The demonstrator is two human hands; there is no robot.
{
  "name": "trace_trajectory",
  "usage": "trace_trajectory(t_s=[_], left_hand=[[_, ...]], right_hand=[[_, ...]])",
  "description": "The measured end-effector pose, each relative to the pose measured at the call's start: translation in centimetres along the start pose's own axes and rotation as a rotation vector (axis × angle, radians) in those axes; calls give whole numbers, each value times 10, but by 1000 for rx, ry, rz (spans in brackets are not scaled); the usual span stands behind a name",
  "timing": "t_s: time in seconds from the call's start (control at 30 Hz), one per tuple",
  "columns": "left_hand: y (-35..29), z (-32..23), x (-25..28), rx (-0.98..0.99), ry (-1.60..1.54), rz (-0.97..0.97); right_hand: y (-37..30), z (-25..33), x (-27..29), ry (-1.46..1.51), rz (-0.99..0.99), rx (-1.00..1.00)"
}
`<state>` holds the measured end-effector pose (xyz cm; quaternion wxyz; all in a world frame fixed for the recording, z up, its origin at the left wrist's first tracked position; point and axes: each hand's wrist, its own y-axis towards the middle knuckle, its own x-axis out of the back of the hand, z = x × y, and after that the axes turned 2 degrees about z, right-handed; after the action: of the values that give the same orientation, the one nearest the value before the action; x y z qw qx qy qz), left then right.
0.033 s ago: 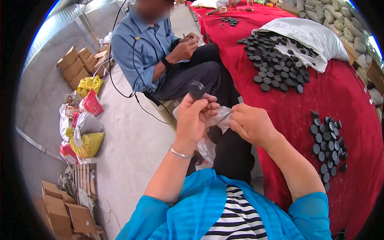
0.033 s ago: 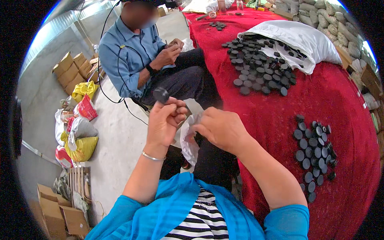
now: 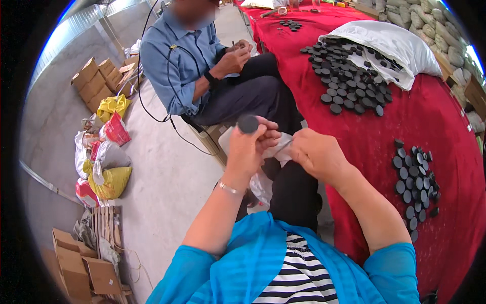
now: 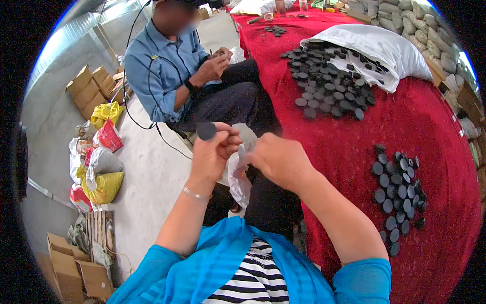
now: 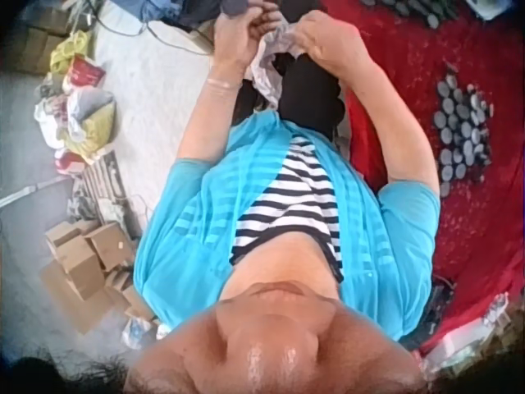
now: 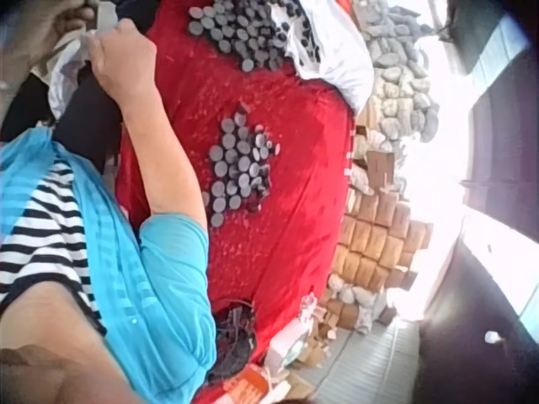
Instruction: Sorting and quality-checking small black plastic discs at a workbench.
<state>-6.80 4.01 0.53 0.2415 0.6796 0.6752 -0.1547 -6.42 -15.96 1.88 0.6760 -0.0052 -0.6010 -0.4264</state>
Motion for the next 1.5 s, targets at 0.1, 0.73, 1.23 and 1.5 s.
trace_trajectory(t_s=[0.1, 0.73, 1.23, 1.5], left_hand=[[23, 58, 51, 218, -13, 34], [-4, 144, 213, 625, 9, -540], [-20, 120, 288, 443, -76, -678], [27, 123, 201, 503, 96, -509]], right_hand=[[-8, -23, -17, 40, 33, -88], [-9, -45, -18, 337, 77, -350], [-4, -49, -23, 530, 34, -631], [-14, -61, -21, 511, -15, -524]])
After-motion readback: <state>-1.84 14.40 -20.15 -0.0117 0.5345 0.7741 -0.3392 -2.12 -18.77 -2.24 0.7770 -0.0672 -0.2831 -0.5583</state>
